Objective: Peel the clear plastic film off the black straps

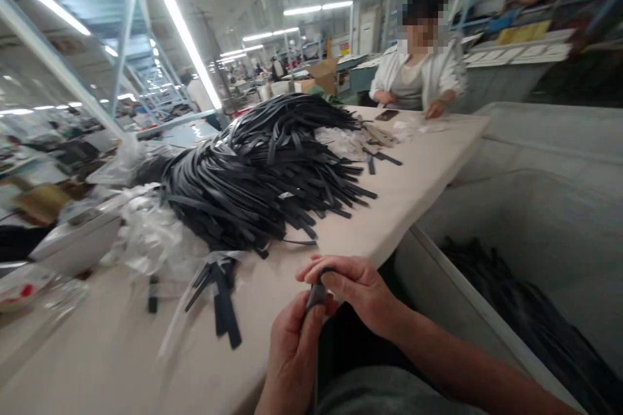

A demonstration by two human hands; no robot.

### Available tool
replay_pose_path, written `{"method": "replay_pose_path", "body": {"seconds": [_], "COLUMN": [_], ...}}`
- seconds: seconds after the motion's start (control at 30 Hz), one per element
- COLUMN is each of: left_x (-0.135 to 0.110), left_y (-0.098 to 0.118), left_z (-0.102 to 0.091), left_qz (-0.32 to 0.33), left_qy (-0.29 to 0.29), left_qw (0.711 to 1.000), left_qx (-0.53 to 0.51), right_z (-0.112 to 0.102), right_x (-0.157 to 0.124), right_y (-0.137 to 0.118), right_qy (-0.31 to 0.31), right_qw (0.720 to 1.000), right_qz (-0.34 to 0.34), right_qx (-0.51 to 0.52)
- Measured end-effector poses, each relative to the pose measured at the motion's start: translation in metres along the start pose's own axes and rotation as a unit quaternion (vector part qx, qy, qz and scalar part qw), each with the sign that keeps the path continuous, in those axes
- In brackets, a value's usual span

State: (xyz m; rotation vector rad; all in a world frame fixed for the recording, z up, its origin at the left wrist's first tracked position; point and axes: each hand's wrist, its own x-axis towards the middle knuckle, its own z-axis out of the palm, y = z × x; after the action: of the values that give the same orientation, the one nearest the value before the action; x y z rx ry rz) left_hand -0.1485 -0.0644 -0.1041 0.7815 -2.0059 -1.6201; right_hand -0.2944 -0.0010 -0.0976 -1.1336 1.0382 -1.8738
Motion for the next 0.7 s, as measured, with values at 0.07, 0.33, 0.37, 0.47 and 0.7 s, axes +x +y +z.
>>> {"method": "replay_pose_path", "body": {"seconds": [0.07,0.33,0.37,0.47,0.7], "left_x": [-0.004,-0.016,-0.015,-0.012,-0.035], "left_y": [-0.013,-0.067,-0.071,-0.079,-0.116], "left_z": [0.013,0.05,0.052,0.054,0.015], "left_qz": [0.005,0.047,0.045,0.044,-0.032], "left_qy": [-0.029,-0.164,-0.165,-0.151,-0.04], "left_qw": [0.999,0.978,0.975,0.974,0.991], "left_qx": [0.018,0.123,0.138,0.161,0.125], "right_z": [-0.01,-0.056,-0.063,-0.091,-0.178], "right_x": [-0.006,-0.037,-0.04,-0.047,-0.074], "right_y": [-0.008,-0.014,-0.013,-0.025,-0.1], "right_qy": [0.04,0.179,0.202,0.282,0.416], "right_qw": [0.999,0.982,0.978,0.956,0.826], "right_qz": [-0.027,-0.056,-0.051,-0.075,-0.214], "right_qx": [-0.005,-0.019,-0.023,-0.034,-0.313]}}
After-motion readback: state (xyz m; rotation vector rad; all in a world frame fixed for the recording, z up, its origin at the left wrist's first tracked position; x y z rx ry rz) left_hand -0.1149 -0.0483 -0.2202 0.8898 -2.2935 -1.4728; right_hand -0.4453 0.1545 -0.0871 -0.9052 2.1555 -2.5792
